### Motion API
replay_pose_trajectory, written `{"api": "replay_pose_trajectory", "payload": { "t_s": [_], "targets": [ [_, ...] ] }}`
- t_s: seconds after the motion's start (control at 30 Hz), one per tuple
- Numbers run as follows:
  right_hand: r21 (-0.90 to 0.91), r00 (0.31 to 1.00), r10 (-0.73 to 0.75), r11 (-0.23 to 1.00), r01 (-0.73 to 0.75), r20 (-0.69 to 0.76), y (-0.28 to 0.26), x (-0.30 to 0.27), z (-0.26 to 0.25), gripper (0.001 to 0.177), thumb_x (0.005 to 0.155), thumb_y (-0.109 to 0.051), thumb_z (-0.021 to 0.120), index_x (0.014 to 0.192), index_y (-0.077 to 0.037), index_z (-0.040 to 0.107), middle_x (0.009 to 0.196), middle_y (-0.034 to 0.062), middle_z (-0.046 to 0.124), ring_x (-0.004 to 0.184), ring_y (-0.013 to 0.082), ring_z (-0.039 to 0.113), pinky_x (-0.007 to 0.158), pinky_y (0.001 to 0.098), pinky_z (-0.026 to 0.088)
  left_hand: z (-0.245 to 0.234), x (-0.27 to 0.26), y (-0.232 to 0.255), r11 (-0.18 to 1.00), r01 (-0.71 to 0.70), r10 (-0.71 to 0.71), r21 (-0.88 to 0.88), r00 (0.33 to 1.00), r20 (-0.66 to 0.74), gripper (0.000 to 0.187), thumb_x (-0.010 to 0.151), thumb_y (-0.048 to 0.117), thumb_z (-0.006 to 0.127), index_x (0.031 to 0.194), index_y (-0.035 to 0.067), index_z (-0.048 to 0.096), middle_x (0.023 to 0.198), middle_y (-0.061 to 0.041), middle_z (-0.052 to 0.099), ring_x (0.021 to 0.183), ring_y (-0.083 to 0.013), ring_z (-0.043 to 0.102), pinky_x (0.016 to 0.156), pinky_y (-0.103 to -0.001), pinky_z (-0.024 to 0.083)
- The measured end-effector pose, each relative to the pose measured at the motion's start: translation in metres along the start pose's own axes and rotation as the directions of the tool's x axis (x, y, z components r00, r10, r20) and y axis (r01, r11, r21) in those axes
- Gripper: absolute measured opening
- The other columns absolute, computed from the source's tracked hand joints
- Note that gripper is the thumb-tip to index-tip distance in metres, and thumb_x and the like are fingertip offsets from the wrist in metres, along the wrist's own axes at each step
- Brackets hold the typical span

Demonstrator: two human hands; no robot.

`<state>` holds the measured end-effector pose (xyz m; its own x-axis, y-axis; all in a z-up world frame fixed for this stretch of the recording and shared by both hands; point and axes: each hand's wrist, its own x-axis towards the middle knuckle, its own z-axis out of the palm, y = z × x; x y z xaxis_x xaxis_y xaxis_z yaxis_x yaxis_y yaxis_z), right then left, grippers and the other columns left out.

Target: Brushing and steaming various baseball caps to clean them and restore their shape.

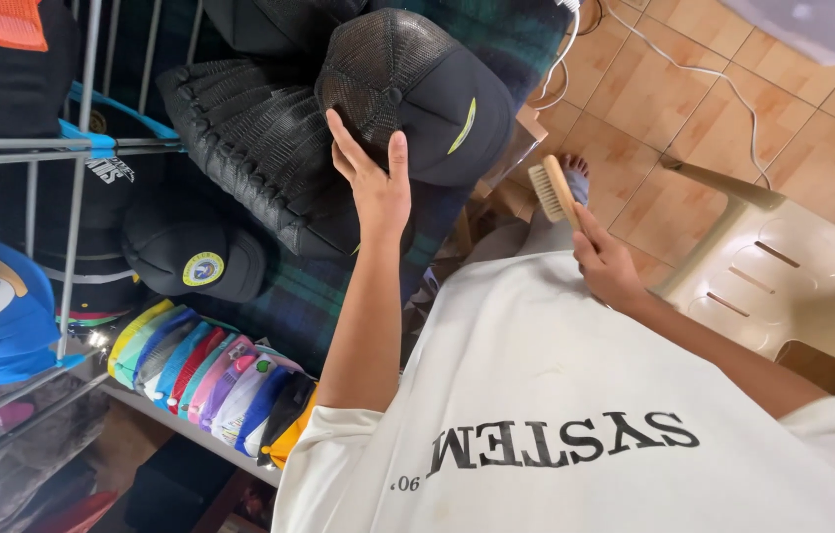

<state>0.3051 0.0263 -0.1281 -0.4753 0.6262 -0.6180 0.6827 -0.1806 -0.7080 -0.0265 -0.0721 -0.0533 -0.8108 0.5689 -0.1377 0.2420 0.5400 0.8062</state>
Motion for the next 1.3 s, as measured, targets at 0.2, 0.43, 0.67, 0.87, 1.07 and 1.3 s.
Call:
{"api": "replay_pose_trajectory", "payload": {
  "t_s": [0.2,0.43,0.67,0.87,1.07,1.3],
  "targets": [
    [-0.059,0.997,-0.070,0.996,0.071,0.016,-0.086,0.044,0.009,0.051,0.103,-0.044,0.056,0.153,-0.051,0.047,0.115,0.0232,0.072,0.110,0.0407,0.067,0.103,0.0486,0.051,0.000,-0.001,0.010,0.999,-0.015,0.015,0.042,1.000,-0.004,0.090,0.109,0.056,0.054,0.169,0.021,-0.004,0.167,-0.026,0.012,0.156,-0.0485,0.010,0.122,-0.065,0.030],
    [-0.006,0.892,-0.423,0.904,0.428,-0.160,-0.156,0.159,0.029,0.046,0.107,-0.036,0.058,0.150,-0.046,0.046,0.137,0.0175,0.065,0.126,0.0432,0.058,0.111,0.0515,0.045,-0.002,-0.008,0.020,0.996,0.004,-0.002,0.088,1.000,-0.024,0.088,0.109,0.057,0.052,0.168,0.022,-0.003,0.164,-0.028,0.018,0.154,-0.0508,0.021,0.111,-0.067,0.044],
    [-0.244,0.968,-0.249,0.941,0.234,-0.034,-0.050,0.028,0.006,0.052,0.106,-0.031,0.054,0.156,-0.039,0.044,0.130,0.0270,0.065,0.117,0.0483,0.061,0.106,0.0562,0.047,0.008,-0.002,0.003,0.991,0.028,-0.016,0.133,0.996,-0.091,0.090,0.107,0.060,0.054,0.168,0.025,-0.001,0.156,-0.031,0.027,0.143,-0.0574,0.039,0.104,-0.068,0.049],
    [0.212,0.982,-0.179,0.964,0.161,0.068,0.016,-0.007,-0.005,0.048,0.110,-0.015,0.045,0.156,-0.024,0.048,0.062,0.0053,0.056,0.055,0.0157,0.054,0.052,0.0294,0.051,0.009,0.002,-0.002,0.988,0.019,-0.004,0.152,0.996,-0.093,0.090,0.106,0.060,0.054,0.168,0.022,0.001,0.154,-0.033,0.029,0.137,-0.0617,0.044,0.104,-0.069,0.048],
    [0.341,0.954,-0.254,0.893,0.295,-0.159,-0.152,0.099,0.049,0.051,0.106,-0.034,0.052,0.155,-0.021,0.045,0.155,-0.0055,0.051,0.136,0.0053,0.047,0.113,0.0230,0.036,0.006,0.000,0.012,0.990,0.008,0.008,0.143,0.994,-0.109,0.090,0.099,0.071,0.042,0.164,0.023,0.002,0.157,-0.032,0.032,0.124,-0.0558,0.056,0.098,-0.061,0.050],
    [0.083,0.992,-0.128,0.988,0.127,0.006,-0.160,0.096,0.014,0.054,0.104,-0.038,0.045,0.159,-0.041,0.043,0.080,-0.0042,0.057,0.065,0.0090,0.050,0.067,0.0267,0.048,0.004,0.000,0.007,0.987,0.021,-0.008,0.157,0.996,-0.085,0.091,0.098,0.070,0.042,0.163,0.021,0.002,0.156,-0.033,0.033,0.115,-0.0555,0.061,0.092,-0.059,0.055]
  ]
}}
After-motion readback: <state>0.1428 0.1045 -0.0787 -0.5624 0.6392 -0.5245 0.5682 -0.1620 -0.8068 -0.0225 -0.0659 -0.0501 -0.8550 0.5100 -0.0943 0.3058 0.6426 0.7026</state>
